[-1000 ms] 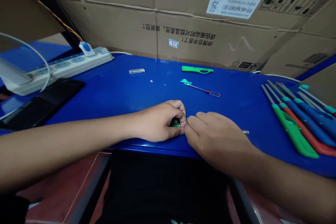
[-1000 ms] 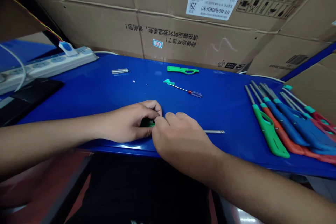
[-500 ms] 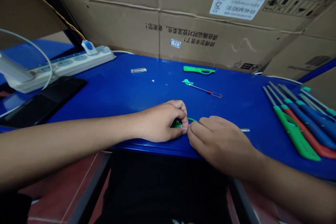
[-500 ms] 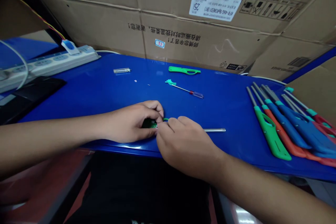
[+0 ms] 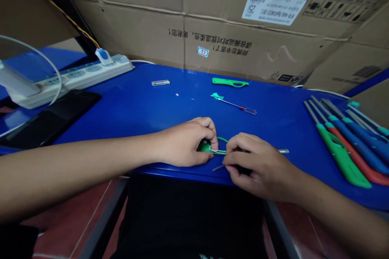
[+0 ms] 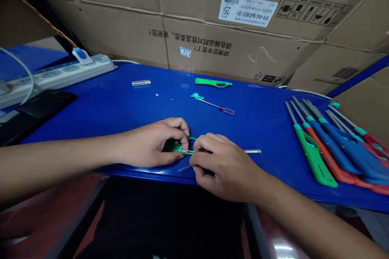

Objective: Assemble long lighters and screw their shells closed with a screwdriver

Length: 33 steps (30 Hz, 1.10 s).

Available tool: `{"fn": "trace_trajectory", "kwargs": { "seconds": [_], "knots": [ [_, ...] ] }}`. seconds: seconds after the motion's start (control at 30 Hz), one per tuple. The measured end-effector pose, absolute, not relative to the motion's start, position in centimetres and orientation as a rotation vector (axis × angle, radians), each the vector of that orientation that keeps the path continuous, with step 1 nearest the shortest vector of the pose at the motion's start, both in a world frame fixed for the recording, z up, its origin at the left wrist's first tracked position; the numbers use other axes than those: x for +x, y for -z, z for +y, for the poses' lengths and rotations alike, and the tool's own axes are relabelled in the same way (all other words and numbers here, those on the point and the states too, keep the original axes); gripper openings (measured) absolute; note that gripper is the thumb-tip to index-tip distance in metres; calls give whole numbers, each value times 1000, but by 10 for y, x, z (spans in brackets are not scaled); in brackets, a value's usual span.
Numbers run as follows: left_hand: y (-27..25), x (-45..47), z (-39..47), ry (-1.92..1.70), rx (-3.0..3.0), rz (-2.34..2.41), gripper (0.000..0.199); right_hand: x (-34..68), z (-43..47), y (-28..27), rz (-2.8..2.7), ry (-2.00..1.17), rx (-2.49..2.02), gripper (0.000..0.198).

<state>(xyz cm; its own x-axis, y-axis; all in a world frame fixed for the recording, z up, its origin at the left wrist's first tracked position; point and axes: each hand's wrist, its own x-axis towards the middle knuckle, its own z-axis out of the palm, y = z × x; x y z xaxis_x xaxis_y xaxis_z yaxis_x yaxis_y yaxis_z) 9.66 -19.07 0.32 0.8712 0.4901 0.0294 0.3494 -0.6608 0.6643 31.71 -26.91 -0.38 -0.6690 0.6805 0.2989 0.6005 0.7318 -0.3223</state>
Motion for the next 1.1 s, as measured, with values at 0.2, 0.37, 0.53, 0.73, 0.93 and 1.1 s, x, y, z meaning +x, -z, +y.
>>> {"fn": "trace_trajectory", "kwargs": {
  "seconds": [0.2,0.37,0.53,0.73,0.93,1.1],
  "knots": [
    [-6,96,-192,-255,2352,606,16,342,-273,-9,-2538,-225,-963,27],
    [-6,93,-195,-291,2368,604,13,358,-267,-15,-2440,-221,-1184,30],
    [-5,91,-197,-324,2389,596,13,353,-266,-3,-2543,-316,-1106,22],
    [-6,90,-198,-348,2405,585,12,349,-268,-3,-2497,-411,-1126,21],
    [-7,90,-199,-338,2408,594,12,353,-265,-3,-2430,-469,-1132,20],
    [-5,94,-197,-337,2402,610,14,353,-262,1,-2431,-511,-1108,18]
  ]
}}
